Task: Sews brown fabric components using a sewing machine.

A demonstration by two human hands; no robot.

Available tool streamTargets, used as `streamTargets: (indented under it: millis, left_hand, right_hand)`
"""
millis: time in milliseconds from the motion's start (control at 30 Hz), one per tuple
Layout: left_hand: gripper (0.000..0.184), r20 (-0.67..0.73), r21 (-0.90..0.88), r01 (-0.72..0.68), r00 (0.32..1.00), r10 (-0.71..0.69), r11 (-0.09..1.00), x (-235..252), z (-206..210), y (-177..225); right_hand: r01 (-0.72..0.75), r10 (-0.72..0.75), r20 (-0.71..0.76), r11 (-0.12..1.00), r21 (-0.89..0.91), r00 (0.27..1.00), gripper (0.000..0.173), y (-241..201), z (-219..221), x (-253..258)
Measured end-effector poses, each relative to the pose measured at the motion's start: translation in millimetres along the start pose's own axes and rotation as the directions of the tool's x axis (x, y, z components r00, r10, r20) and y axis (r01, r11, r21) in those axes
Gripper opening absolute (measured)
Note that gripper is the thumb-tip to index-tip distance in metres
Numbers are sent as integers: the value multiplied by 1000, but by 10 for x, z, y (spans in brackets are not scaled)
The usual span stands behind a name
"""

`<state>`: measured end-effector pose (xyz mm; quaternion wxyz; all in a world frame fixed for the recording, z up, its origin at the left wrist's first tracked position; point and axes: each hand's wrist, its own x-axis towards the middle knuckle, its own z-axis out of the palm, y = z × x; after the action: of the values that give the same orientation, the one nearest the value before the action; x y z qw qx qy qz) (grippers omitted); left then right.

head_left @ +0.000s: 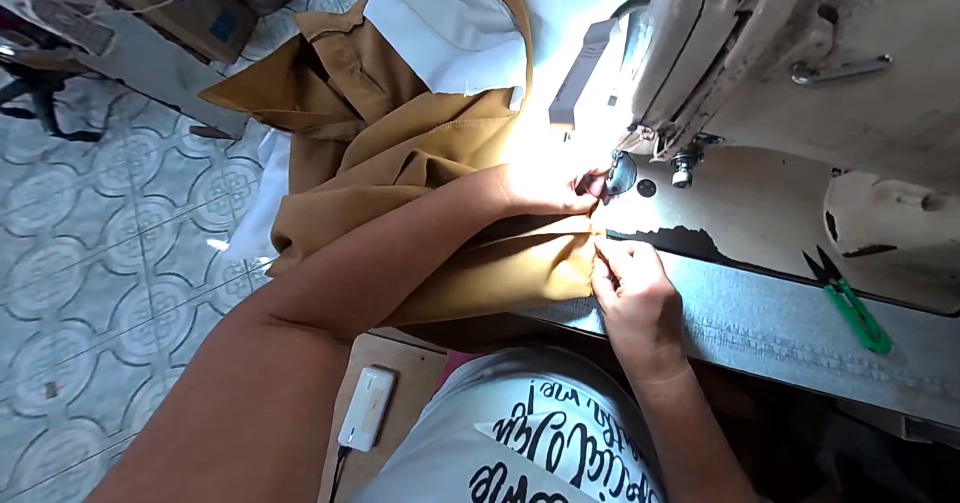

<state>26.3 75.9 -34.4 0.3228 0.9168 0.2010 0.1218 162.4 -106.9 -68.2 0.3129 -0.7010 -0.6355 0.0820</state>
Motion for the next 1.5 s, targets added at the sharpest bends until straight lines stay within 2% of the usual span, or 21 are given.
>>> streamTargets:
  millis: [167, 333, 433, 667, 900, 1033, 1100, 1267, 1367, 1400, 1500]
  left_hand:
    - [14, -22, 197, 97, 995, -95, 976, 39, -9, 97]
    - [19, -96, 138, 137, 988, -124, 981, 23, 28, 84]
    - [22, -112, 176, 97, 991, -78, 980, 25, 46, 61]
    - [29, -141, 263, 137, 985, -102, 955, 19, 69, 101]
    - [15, -280, 343, 134, 959, -35, 930, -2, 176, 70]
    - [10, -245, 457, 152, 969, -40, 877, -14, 186, 150]
    - [16, -213, 517, 170, 975, -67, 839, -14, 185, 210]
    - [22, -123, 580, 250, 968, -219, 776, -26, 152, 459]
    - [29, 22, 605, 229, 953, -303, 763, -66, 218, 615]
    - [33, 26, 605, 213, 958, -287, 767, -102, 259, 625]
    - [41, -142, 610, 169, 984, -103, 774, -273, 452, 500]
  right_hand:
    - [30, -30, -1, 999, -19, 1000, 23, 7, -1, 0]
    - [89, -91, -20, 993, -83, 996, 29, 0, 27, -14]
    - [137, -139, -8, 983, -120, 990, 30, -18, 22, 3]
    - [177, -168, 56, 947, -269, 984, 34, -55, 58, 17]
    - [188, -167, 97, 938, -291, 981, 33, -75, 45, 37]
    - [183, -164, 89, 944, -276, 982, 31, -66, 45, 29]
    - [174, -159, 77, 945, -275, 984, 28, -68, 55, 26]
    - [169, -147, 94, 943, -288, 985, 24, -80, 41, 42]
    - [165, -141, 97, 934, -317, 985, 21, -89, 39, 44]
    - [165, -145, 86, 933, -319, 986, 20, -90, 43, 44]
    - [168, -156, 66, 937, -307, 986, 19, -93, 51, 42]
